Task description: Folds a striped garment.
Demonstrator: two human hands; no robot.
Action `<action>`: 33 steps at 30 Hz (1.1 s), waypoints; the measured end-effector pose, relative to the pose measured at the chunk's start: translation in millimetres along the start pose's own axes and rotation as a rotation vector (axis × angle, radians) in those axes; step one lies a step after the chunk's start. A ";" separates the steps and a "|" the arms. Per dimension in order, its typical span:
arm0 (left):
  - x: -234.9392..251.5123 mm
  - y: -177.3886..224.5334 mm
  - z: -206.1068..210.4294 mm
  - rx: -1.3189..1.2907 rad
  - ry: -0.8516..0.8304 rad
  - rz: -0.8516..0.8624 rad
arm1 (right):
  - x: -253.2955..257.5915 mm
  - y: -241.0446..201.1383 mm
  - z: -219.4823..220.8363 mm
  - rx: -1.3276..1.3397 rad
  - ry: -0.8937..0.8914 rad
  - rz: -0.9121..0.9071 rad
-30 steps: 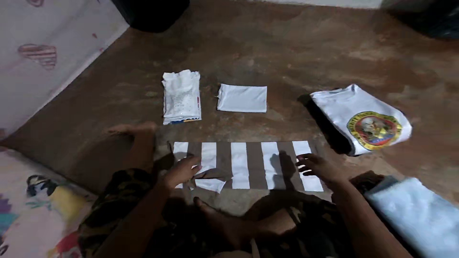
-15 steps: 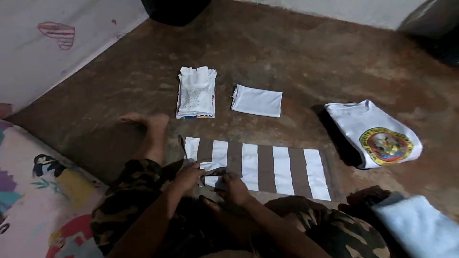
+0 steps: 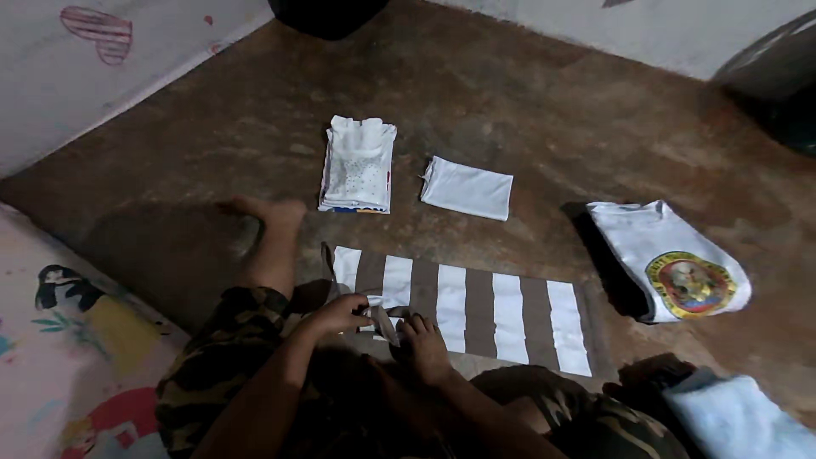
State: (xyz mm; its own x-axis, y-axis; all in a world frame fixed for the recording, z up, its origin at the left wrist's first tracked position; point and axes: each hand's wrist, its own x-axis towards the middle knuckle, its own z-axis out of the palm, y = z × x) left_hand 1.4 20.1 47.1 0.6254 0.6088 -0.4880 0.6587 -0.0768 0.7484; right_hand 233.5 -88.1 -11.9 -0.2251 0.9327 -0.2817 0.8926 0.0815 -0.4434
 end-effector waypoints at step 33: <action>35.3 -13.5 5.3 -0.067 0.359 -0.134 | 79.4 36.3 -46.9 0.311 0.498 0.337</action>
State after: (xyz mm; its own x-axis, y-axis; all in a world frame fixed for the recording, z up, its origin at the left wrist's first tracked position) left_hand 16.8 38.4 17.3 0.3419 0.8487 -0.4036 0.6885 0.0661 0.7222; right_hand 266.3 5.4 -10.5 0.3191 0.9461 -0.0547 0.7118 -0.2774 -0.6453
